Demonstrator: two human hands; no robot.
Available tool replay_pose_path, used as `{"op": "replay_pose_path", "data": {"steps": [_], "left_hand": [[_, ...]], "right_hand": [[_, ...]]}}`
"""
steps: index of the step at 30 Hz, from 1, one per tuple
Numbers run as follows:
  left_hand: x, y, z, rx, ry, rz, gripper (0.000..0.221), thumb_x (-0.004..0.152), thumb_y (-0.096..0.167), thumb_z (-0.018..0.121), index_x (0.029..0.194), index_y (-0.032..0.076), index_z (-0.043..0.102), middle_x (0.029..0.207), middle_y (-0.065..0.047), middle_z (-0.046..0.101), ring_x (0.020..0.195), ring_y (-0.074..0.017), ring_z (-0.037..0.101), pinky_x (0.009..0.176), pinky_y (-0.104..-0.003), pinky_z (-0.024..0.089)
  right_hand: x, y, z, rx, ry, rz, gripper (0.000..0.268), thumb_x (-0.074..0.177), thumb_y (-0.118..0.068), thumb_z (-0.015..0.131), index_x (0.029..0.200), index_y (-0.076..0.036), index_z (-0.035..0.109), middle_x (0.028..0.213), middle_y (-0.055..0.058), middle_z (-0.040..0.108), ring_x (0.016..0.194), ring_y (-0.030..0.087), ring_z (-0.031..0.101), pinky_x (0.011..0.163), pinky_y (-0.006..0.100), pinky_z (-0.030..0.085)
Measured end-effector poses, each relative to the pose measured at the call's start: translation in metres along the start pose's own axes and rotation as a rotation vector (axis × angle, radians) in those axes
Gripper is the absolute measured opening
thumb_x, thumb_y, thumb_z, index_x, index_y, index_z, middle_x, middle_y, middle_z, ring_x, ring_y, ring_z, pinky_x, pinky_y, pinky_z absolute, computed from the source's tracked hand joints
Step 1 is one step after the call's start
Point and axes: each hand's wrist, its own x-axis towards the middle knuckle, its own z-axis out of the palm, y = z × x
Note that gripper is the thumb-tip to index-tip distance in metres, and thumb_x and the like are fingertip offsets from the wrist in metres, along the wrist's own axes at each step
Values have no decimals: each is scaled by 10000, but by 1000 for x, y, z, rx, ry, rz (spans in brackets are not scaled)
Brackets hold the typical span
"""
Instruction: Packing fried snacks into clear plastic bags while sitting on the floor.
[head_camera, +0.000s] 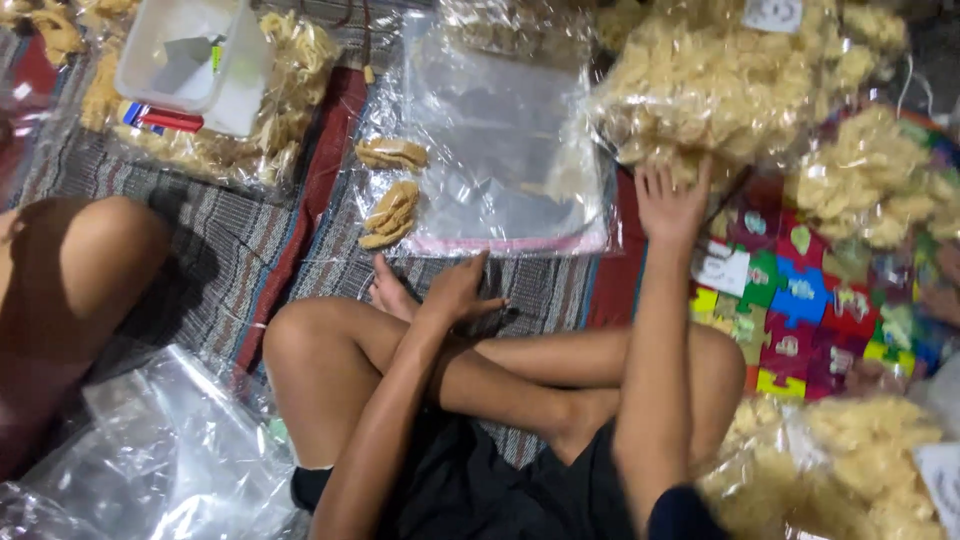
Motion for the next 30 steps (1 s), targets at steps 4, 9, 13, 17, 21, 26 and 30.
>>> {"op": "replay_pose_path", "data": {"steps": [4, 9, 13, 17, 21, 26, 30], "left_hand": [[-8, -4, 0, -42, 8, 21, 868, 825, 505, 797, 1475, 23, 483, 1338, -300, 630, 1195, -493, 642, 997, -614, 523], [-4, -10, 3, -27, 28, 68, 763, 851, 487, 765, 1414, 26, 539, 1295, -275, 663, 1164, -469, 668, 962, -584, 548], [-3, -13, 3, -44, 57, 58, 636, 919, 432, 704, 1385, 22, 566, 1255, -285, 673, 1123, -469, 679, 939, -578, 556], [2, -21, 14, -37, 121, 108, 604, 899, 437, 692, 1351, 50, 589, 1209, -264, 693, 1074, -482, 698, 895, -582, 566], [-4, -17, 9, -15, 112, 145, 568, 922, 424, 683, 1345, 54, 602, 1201, -265, 694, 1062, -482, 702, 875, -579, 568], [-8, -10, 2, 146, 135, 214, 555, 906, 380, 683, 1330, 30, 603, 1164, -254, 700, 1071, -471, 699, 865, -579, 572], [-1, -6, -10, 380, 181, 320, 553, 861, 265, 696, 1362, 58, 586, 1150, -185, 704, 1079, -408, 708, 894, -520, 566]], "right_hand": [[-45, 30, -28, 162, 2, -11, 1265, 795, -369, 861, 1651, -198, -54, 1737, 92, 70, 1596, 291, 136, 1250, 592, 280], [-71, 72, -69, 131, -41, -60, 1112, 918, -578, 663, 1662, -189, -67, 1727, 131, 99, 1585, 334, 168, 1259, 621, 199], [-84, 91, -87, -377, -46, -173, 843, 1038, -682, 451, 1639, -198, 113, 1681, 178, 269, 1549, 451, 203, 1219, 684, 211], [-123, 89, -62, -878, 73, -325, 626, 978, -412, 659, 1480, -109, 441, 1393, 208, 590, 1331, 435, 535, 1026, 619, 399], [-155, 85, -76, -1446, -32, -405, 551, 1025, -428, 657, 1433, -77, 540, 1379, 230, 619, 1313, 479, 538, 1047, 621, 416], [-177, 100, -86, -2010, -107, -363, 563, 998, -561, 593, 1401, -167, 591, 1201, 172, 691, 1197, 369, 649, 976, 577, 504], [-169, 112, -81, -2062, -306, -403, 517, 1012, -554, 571, 1346, -163, 631, 1177, 107, 730, 1179, 339, 666, 927, 563, 535]]}}
